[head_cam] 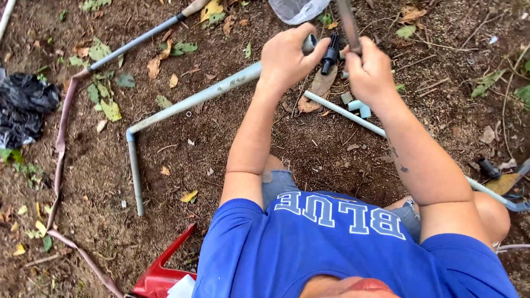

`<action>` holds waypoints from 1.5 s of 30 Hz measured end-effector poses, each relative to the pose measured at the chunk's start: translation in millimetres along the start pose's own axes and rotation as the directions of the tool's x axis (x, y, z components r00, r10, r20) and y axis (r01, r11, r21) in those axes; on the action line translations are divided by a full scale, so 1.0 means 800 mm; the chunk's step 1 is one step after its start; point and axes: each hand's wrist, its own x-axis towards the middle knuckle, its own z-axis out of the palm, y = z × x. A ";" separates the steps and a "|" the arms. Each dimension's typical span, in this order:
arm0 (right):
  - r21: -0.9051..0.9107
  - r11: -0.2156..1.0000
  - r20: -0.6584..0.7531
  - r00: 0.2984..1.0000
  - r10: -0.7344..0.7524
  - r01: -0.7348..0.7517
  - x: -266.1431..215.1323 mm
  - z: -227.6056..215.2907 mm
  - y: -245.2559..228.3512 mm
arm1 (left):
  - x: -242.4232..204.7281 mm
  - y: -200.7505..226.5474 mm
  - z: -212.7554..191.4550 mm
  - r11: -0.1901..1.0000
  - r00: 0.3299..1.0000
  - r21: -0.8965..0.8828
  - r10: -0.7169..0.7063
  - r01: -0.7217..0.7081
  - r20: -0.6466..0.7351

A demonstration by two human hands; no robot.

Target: Cutting PVC pipes with a hand saw and assembling them on the ground.

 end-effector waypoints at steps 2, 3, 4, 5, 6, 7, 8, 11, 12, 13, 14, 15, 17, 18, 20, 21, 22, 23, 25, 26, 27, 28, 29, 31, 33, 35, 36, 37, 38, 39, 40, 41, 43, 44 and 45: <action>0.009 0.998 -0.003 0.998 -0.064 0.064 -0.004 -0.012 -0.004 | 0.002 0.008 0.004 0.998 0.996 -0.064 0.009 -0.015 -0.093; 0.005 0.998 0.003 0.998 -0.064 0.064 -0.008 -0.018 -0.005 | 0.003 0.002 0.009 0.998 0.996 -0.067 0.001 -0.007 -0.095; -0.057 0.994 0.031 0.996 -0.088 0.090 -0.013 -0.025 -0.005 | 0.004 -0.004 0.014 0.996 0.979 -0.084 0.007 -0.025 -0.204; -0.118 0.986 0.061 0.992 -0.115 0.121 -0.015 -0.031 -0.007 | 0.006 -0.010 0.019 0.994 0.949 -0.098 0.012 -0.045 -0.314; -0.123 0.985 0.068 0.991 -0.117 0.125 -0.019 -0.036 0.004 | 0.003 -0.008 0.014 0.994 0.948 -0.099 0.005 -0.038 -0.319; -0.175 0.975 0.076 0.989 -0.123 0.135 -0.022 -0.041 0.013 | 0.002 -0.005 0.009 0.998 0.931 -0.059 0.005 -0.028 -0.366; -0.227 0.963 0.084 0.988 -0.129 0.146 -0.025 -0.046 0.023 | 0.000 -0.002 0.004 1.000 0.911 -0.019 0.007 -0.016 -0.411; -0.208 0.971 0.026 0.993 -0.112 0.115 -0.036 -0.062 0.053 | 0.004 -0.009 0.017 0.996 0.883 0.003 0.078 -0.086 -0.462; -0.212 0.970 0.031 0.993 -0.113 0.117 -0.038 -0.065 0.072 | 0.006 -0.015 0.021 0.997 0.882 0.002 0.073 -0.081 -0.465; -0.179 0.959 -0.030 0.974 -0.226 0.218 -0.041 -0.069 0.092 | 0.007 -0.020 0.026 0.992 0.936 -0.123 -0.014 -0.031 -0.351; -0.152 0.935 -0.094 0.938 -0.335 0.319 -0.043 -0.074 0.113 | 0.008 -0.026 0.031 0.971 0.971 -0.238 -0.087 0.033 -0.222; -0.155 0.937 -0.085 0.940 -0.329 0.314 -0.045 -0.074 0.130 | 0.008 -0.032 0.027 0.969 0.971 -0.244 -0.098 0.043 -0.219; -0.081 0.941 -0.162 0.928 -0.336 0.327 -0.047 -0.076 0.164 | 0.009 -0.043 0.017 0.943 0.975 -0.332 -0.058 -0.016 -0.213; -0.083 0.942 -0.156 0.930 -0.333 0.324 -0.050 -0.080 0.169 | 0.007 -0.038 0.001 0.942 0.975 -0.336 -0.066 -0.009 -0.212; -0.126 0.937 -0.140 0.929 -0.342 0.326 -0.053 -0.085 0.177 | 0.002 -0.031 -0.037 0.918 0.990 -0.385 0.050 -0.097 -0.129; -0.125 0.936 -0.133 0.929 -0.346 0.330 -0.055 -0.089 0.174 | 0.002 -0.031 -0.048 0.919 0.990 -0.383 0.044 -0.092 -0.132; -0.153 0.932 -0.136 0.927 -0.350 0.329 -0.057 -0.092 0.170 | 0.000 -0.031 -0.060 0.958 0.998 -0.285 0.046 -0.034 0.036; -0.185 0.926 -0.132 0.925 -0.356 0.330 -0.058 -0.099 0.166 | -0.001 -0.031 -0.070 0.984 0.980 -0.181 0.028 0.009 0.198; -0.464 0.760 -0.068 0.837 -0.543 0.456 -0.038 -0.132 0.177 | 0.010 -0.025 -0.073 0.992 0.927 -0.064 -0.081 0.112 0.366; -0.676 0.513 0.046 0.725 -0.687 0.530 -0.030 -0.146 0.182 | 0.012 -0.024 -0.075 0.982 0.832 0.065 -0.187 0.179 0.522; -0.667 0.511 0.063 0.724 -0.687 0.543 -0.025 -0.164 0.185 | 0.012 -0.033 -0.071 0.978 0.829 0.068 -0.204 0.199 0.520; -0.803 0.323 0.108 0.655 -0.748 0.501 -0.019 -0.182 0.187 | 0.010 -0.042 -0.066 0.989 0.795 0.004 -0.123 0.150 0.594; -0.897 0.121 0.169 0.584 -0.794 0.425 -0.014 -0.198 0.188 | 0.008 -0.053 -0.064 0.992 0.752 -0.065 -0.039 0.108 0.658; -0.869 0.068 0.250 0.555 -0.794 0.490 -0.007 -0.225 0.189 | -0.004 -0.066 -0.055 0.964 0.730 -0.203 0.015 0.170 0.684; -0.841 0.013 0.322 0.518 -0.793 0.541 0.000 -0.243 0.194 | -0.012 -0.071 -0.056 0.916 0.716 -0.336 0.083 0.219 0.693; -0.773 0.037 0.366 0.492 -0.790 0.634 0.007 -0.253 0.204 | -0.013 -0.066 -0.065 0.842 0.664 -0.491 0.238 0.223 0.709; -0.770 0.031 0.370 0.485 -0.793 0.638 0.015 -0.259 0.211 | -0.010 -0.060 -0.069 0.842 0.669 -0.490 0.233 0.223 0.705; -0.776 0.004 0.373 0.464 -0.803 0.630 0.020 -0.265 0.220 | -0.010 -0.054 -0.071 0.824 0.599 -0.499 0.264 0.267 0.756; -0.783 -0.023 0.376 0.443 -0.814 0.622 0.026 -0.270 0.230 | -0.009 -0.048 -0.074 0.805 0.525 -0.504 0.296 0.312 0.798; -0.781 -0.024 0.378 0.442 -0.813 0.625 0.023 -0.278 0.217 | -0.009 -0.042 -0.075 0.804 0.526 -0.504 0.295 0.314 0.798; -0.773 -0.016 0.436 0.512 -0.740 0.634 0.020 -0.286 0.204 | -0.009 -0.037 -0.076 0.817 0.494 -0.469 0.271 0.336 0.826; -0.767 -0.004 0.487 0.577 -0.656 0.642 0.015 -0.293 0.192 | -0.009 -0.032 -0.078 0.829 0.458 -0.432 0.248 0.356 0.853; -0.667 0.635 0.125 0.899 -0.421 0.390 0.074 -0.271 0.233 | -0.011 -0.026 -0.077 0.819 0.409 -0.426 0.262 0.385 0.874; -0.264 0.960 -0.047 0.996 0.080 -0.089 0.102 -0.262 0.253 | -0.012 -0.022 -0.076 0.810 0.359 -0.418 0.278 0.411 0.891; -0.266 0.960 -0.048 0.996 0.081 -0.091 0.107 -0.269 0.256 | -0.012 -0.020 -0.074 0.809 0.359 -0.421 0.281 0.411 0.890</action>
